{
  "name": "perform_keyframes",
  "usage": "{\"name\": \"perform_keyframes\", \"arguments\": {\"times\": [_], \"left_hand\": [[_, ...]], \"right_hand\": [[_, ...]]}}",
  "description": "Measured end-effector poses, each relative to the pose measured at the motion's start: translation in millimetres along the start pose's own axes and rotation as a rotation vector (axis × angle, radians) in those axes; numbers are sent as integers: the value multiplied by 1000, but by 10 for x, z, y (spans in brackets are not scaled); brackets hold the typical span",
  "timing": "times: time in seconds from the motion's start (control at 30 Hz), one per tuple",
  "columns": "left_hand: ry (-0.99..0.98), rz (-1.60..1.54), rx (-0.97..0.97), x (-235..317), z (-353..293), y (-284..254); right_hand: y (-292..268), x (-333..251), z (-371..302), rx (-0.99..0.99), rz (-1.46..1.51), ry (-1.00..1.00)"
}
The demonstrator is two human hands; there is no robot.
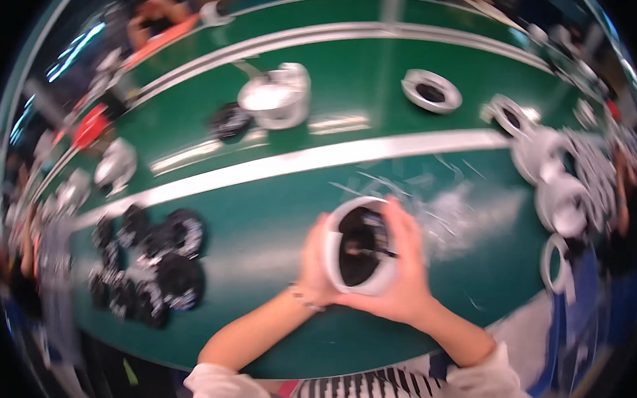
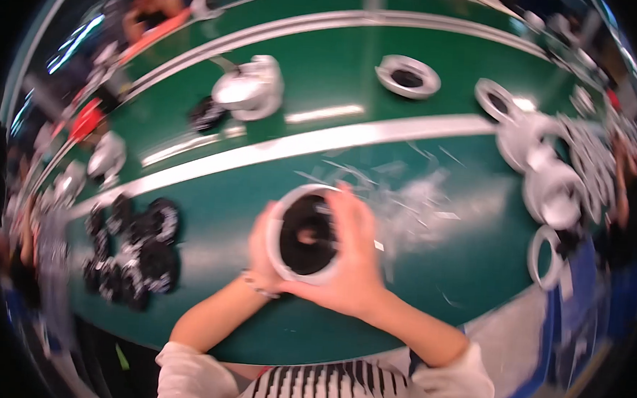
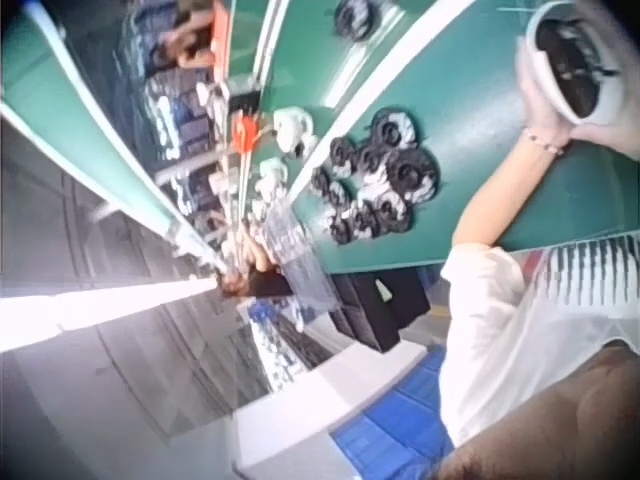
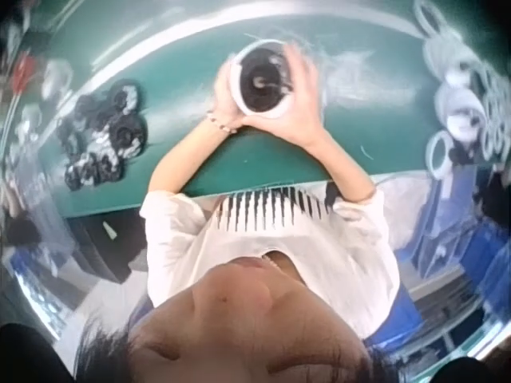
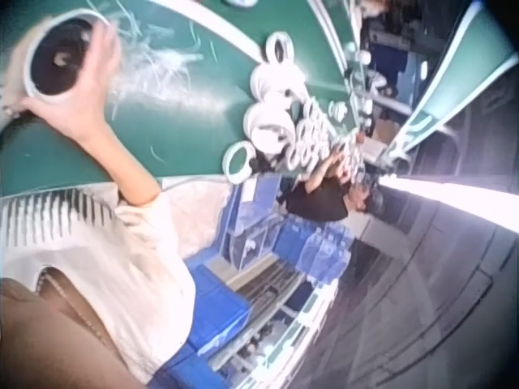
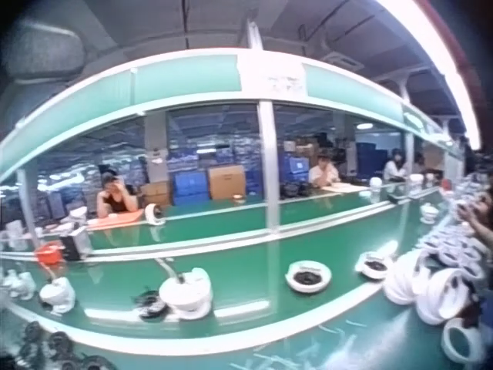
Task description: Assembling internal components and outer housings of security cameras on a manufacturing line.
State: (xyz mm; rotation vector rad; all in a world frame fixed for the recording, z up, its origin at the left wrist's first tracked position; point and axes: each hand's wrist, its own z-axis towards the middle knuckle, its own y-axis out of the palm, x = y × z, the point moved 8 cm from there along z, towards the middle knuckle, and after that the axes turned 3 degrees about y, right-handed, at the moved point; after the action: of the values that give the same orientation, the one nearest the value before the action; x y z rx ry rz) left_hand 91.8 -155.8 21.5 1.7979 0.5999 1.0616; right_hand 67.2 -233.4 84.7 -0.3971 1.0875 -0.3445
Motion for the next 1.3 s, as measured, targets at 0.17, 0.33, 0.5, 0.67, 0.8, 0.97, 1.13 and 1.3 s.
{"name": "perform_keyframes", "arguments": {"times": [0.17,0.33,0.5,0.67,0.8,0.97,1.13,1.3], "left_hand": [[-101,-62,-326,-292,129,247],[-177,63,-332,-314,5,204],[-165,30,-276,-310,-8,162],[-128,-161,-241,-367,74,189],[-28,-143,-281,-276,56,254],[198,42,-257,-172,52,328],[21,7,-137,-105,21,129],[-40,123,-148,-235,169,280]], "right_hand": [[-215,-43,-160,80,-35,-32],[-171,-278,-65,-148,-214,-126],[-158,-374,-25,-90,-133,-168],[-140,-266,-65,55,-154,-87],[-151,-366,-70,156,-338,-166],[-155,-12,-133,96,117,22],[-119,56,-16,16,-122,-101],[-397,146,-67,-6,-156,-90]]}}
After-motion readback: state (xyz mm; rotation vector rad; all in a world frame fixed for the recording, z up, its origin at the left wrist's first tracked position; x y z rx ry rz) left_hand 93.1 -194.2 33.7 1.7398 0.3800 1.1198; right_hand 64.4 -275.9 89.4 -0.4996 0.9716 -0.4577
